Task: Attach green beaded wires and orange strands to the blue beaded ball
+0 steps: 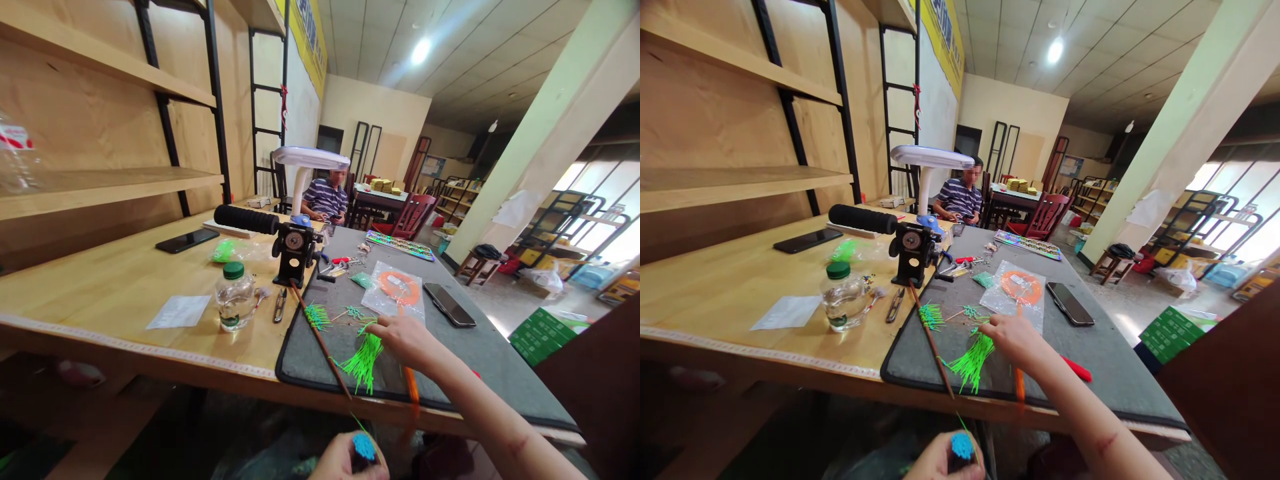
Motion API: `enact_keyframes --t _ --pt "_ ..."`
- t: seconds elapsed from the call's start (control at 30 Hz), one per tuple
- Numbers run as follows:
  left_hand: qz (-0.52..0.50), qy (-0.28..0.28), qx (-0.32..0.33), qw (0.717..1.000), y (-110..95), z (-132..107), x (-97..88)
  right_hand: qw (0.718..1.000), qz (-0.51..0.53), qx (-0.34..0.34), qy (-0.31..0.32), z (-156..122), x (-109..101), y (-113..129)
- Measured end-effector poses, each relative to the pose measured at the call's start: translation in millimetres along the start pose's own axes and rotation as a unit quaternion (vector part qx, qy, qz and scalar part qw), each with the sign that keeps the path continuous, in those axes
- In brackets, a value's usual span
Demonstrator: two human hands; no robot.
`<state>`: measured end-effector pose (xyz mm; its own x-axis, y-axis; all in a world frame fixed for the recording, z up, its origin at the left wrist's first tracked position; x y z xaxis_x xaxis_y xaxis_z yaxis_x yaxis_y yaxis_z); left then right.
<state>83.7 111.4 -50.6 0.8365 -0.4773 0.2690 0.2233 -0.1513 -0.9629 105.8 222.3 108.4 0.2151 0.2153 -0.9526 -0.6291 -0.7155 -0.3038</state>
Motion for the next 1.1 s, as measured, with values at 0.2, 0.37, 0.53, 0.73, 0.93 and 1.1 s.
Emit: enact_keyframes --t 0.2,0.37,0.53,0.73,0.93,1.1 --pt "0.034 -0.017 0.004 0.999 -2 2 -2.1 1.000 0.018 0.023 0.006 -4 0 -10" --pt "0.032 -0.014 -0.008 0.999 0 5 -0.4 0.999 0.032 0.022 0.005 -6 11 -10" --pt "0.034 -0.019 0.008 0.999 -6 6 -3.8 0.998 0.045 0.029 -0.025 -15 2 -10" --pt "0.035 -0.014 0.003 0.999 -10 5 0.0 0.996 0.038 -0.056 -0.051 -28 -9 28" --pt "0.024 -0.005 0.012 1.000 -15 4 2.9 0.996 -0.006 -0.087 -0.030 -17 -5 42" --pt "0.035 -0.027 -0.006 0.999 -19 2 0.1 0.996 0.002 -0.082 0.022 -6 0 43"
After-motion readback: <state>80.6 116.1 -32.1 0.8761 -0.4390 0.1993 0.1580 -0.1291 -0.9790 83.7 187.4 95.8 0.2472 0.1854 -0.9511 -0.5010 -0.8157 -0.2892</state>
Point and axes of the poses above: each hand's wrist, its own z-axis towards the middle knuckle, its own x-axis out of the palm, y = z × x, the point moved 10 cm from there along z, towards the middle knuckle, and after that the axes turned 1 degree about z, right-handed, at the moved point
